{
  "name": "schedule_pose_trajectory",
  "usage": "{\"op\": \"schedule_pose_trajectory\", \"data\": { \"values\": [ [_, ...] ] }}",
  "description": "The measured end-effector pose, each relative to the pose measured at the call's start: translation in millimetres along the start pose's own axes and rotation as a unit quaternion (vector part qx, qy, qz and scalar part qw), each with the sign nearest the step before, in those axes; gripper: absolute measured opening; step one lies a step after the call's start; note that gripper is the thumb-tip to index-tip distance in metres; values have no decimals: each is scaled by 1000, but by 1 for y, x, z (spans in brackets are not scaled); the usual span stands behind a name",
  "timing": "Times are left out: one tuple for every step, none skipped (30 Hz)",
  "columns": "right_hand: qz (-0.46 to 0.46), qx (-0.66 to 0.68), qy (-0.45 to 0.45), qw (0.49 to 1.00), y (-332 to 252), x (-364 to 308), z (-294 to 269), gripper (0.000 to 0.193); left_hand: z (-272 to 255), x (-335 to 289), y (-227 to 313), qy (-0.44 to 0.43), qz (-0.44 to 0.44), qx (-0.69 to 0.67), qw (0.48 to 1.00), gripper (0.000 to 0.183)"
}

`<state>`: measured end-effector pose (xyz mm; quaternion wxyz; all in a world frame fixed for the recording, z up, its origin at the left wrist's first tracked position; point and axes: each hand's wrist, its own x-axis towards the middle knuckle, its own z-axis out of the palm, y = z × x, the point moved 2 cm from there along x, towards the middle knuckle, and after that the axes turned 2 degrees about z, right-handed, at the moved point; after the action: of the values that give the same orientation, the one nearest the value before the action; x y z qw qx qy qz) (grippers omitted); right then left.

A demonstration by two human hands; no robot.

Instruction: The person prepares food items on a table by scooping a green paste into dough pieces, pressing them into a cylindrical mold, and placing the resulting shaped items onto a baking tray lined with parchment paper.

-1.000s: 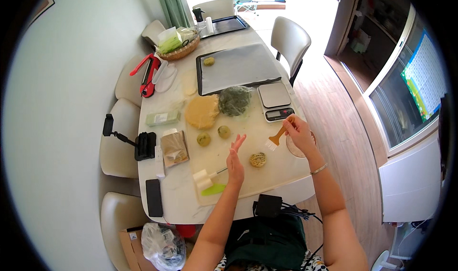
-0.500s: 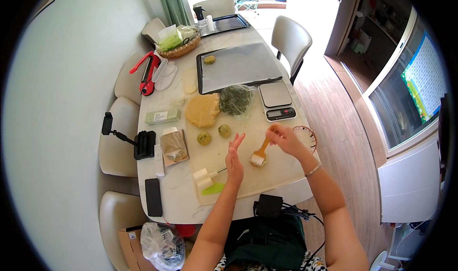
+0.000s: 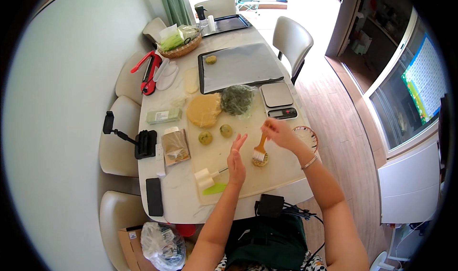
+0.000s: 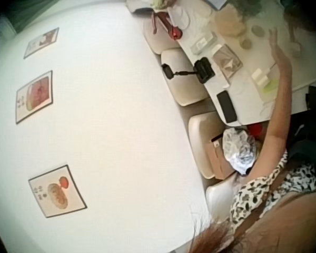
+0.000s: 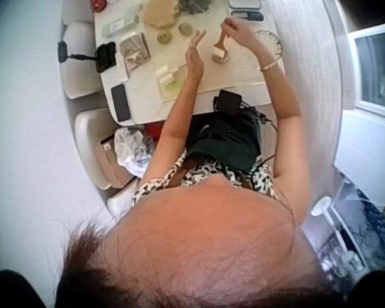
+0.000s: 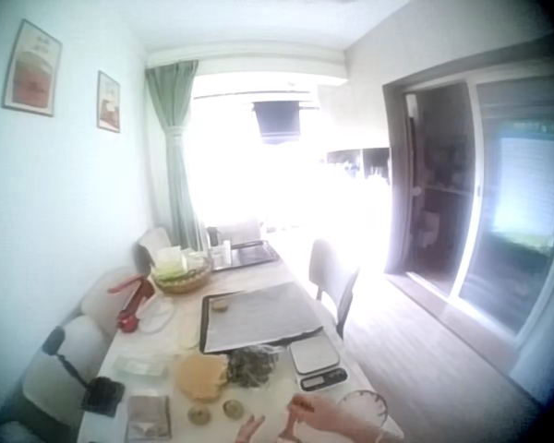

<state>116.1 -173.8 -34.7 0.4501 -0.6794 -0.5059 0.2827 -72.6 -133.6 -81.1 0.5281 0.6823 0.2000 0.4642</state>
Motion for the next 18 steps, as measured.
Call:
{"op": "schedule_pose_trajectory", "data": {
  "values": [
    [7,-7,31,999,4,3,-6,21,1,0,2,3,2,-2,1000,62],
    [7,10,45,999,7,1,-10,21,2,0,4,6,5,-5,1000,60],
    [7,29,56,998,4,-1,-14,20,0,0,6,11,7,-6,1000,58],
    [6,47,68,997,2,-2,-16,20,-1,0,5,13,8,-5,1000,58],
    [3,53,28,998,3,-5,-12,19,-2,-1,4,15,9,-4,1000,58],
    [0,56,-8,998,4,-11,-9,19,-2,0,4,15,11,-5,1000,58],
    [-3,60,-45,997,4,-14,-7,19,-2,-1,3,14,8,-2,1000,60],
    [1,53,-18,998,6,-14,-10,19,-2,-1,1,13,5,1,1000,62],
    [5,47,9,999,10,-15,-16,18,-1,-1,2,11,1,4,1000,63],
    [9,40,37,998,13,-16,-23,18,1,-1,3,12,3,-2,1000,61],
    [16,77,46,996,15,-17,-30,18,2,-1,4,13,5,-8,1000,59],
    [24,114,54,992,16,-17,-38,18,3,-1,5,15,7,-12,1000,57],
    [31,150,62,986,17,-18,-43,18,4,-1,4,12,2,-11,1000,60],
    [29,142,28,989,19,-19,-43,17,6,-2,3,10,-2,-9,1000,62],
    [43,145,-11,988,17,-20,-37,17,8,-1,3,7,-5,-7,1000,64],
    [56,147,-49,986,12,-22,-28,16,9,-1,3,5,-7,-9,1000,64],
    [69,148,-86,983,10,-24,-22,16,10,-1,3,2,-9,-10,1000,64],
    [69,155,-118,978,14,-24,-18,16,11,-2,4,-1,-11,-12,1000,64]
  ]
}}
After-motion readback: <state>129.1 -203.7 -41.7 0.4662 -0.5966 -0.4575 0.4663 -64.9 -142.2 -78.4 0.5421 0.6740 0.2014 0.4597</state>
